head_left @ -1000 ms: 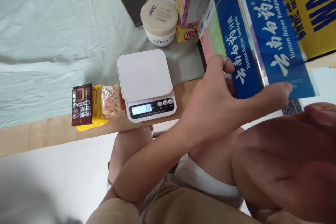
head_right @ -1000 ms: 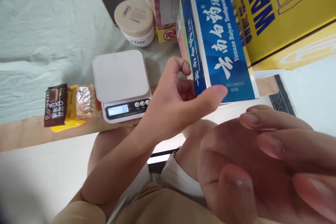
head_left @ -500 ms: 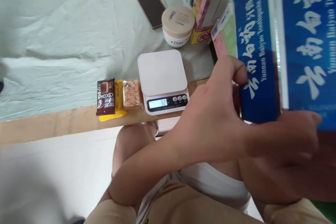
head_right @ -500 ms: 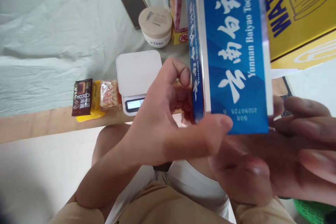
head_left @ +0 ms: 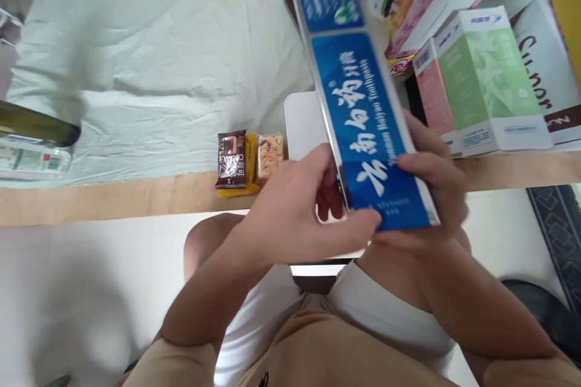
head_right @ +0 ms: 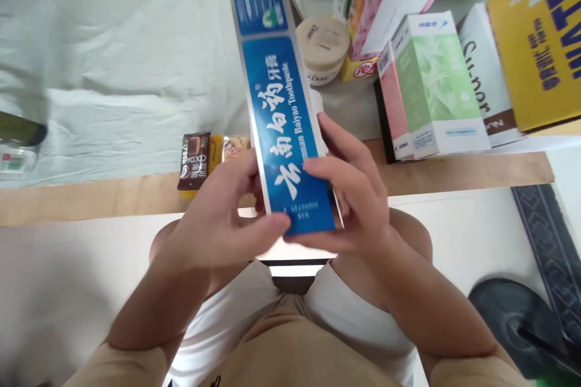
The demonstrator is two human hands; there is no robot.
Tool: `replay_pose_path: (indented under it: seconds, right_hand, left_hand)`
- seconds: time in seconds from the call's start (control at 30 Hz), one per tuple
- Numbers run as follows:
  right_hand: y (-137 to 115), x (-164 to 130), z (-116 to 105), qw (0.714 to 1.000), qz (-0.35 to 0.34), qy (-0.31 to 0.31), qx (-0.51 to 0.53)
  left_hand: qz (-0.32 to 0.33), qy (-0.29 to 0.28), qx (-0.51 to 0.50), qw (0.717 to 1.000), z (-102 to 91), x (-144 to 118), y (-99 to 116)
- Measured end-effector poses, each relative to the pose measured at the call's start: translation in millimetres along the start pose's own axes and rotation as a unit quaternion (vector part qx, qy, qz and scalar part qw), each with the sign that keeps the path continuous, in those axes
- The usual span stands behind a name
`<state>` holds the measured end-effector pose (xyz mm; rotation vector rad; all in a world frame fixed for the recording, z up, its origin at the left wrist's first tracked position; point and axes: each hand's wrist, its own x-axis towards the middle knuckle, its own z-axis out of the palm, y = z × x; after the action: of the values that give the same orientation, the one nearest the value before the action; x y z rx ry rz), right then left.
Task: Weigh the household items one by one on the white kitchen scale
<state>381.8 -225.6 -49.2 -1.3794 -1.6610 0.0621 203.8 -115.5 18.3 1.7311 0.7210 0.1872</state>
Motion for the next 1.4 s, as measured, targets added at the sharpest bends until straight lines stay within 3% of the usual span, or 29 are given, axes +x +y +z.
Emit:
replay_pose_path:
  seconds: [0.1,0.2,0.43,0.57,0.63,0.73,0.83,1.17,1.3,1.4]
  right_hand:
    - [9.4,11.9,20.8,0.998,-0.035,0.034,0.036]
    - [14.6,14.0,32.2,0.999,-0.014,0.023,0.026]
    - [17.3,4.9,38.5,0.998,0.016,0.005,-0.057]
    - [21.8,4.3,34.5,0.996,0.035,-0.031,-0.079]
    - [26.2,5.4,31.0,0.997,0.029,-0.029,-0.065]
    - [33.4,6.3,28.6,0.998,0.018,0.044,-0.043]
    - [36.7,5.8,31.0,0.992,0.038,0.109,-0.050]
    - [35.4,5.8,32.9,0.989,0.055,0.127,-0.050]
    - [34.2,8.1,31.0,0.998,0.003,0.042,-0.056]
    - [30.7,9.9,27.9,0.996,0.009,-0.018,-0.084]
  left_hand:
    - [-0.025,0.006,0.078,0.997,-16.5,11.9,-10.2]
    - [-0.035,-0.018,0.126,0.991,-26.4,18.6,-14.2]
    - [-0.055,-0.037,0.184,0.981,-29.1,26.3,-22.5]
    - [-0.039,0.028,0.263,0.964,-29.7,23.9,-23.2]
    - [-0.019,0.084,0.248,0.965,-34.6,20.8,-23.3]
    - [0.019,0.174,0.160,0.971,-44.8,16.7,-25.7]
    - [0.045,0.214,0.101,0.970,-51.6,14.4,-29.4]
    - [0.072,0.193,0.105,0.973,-54.2,13.9,-37.6]
    - [0.106,0.124,0.173,0.971,-52.9,17.7,-38.4]
    - [0.115,0.112,0.197,0.967,-50.1,20.6,-37.1]
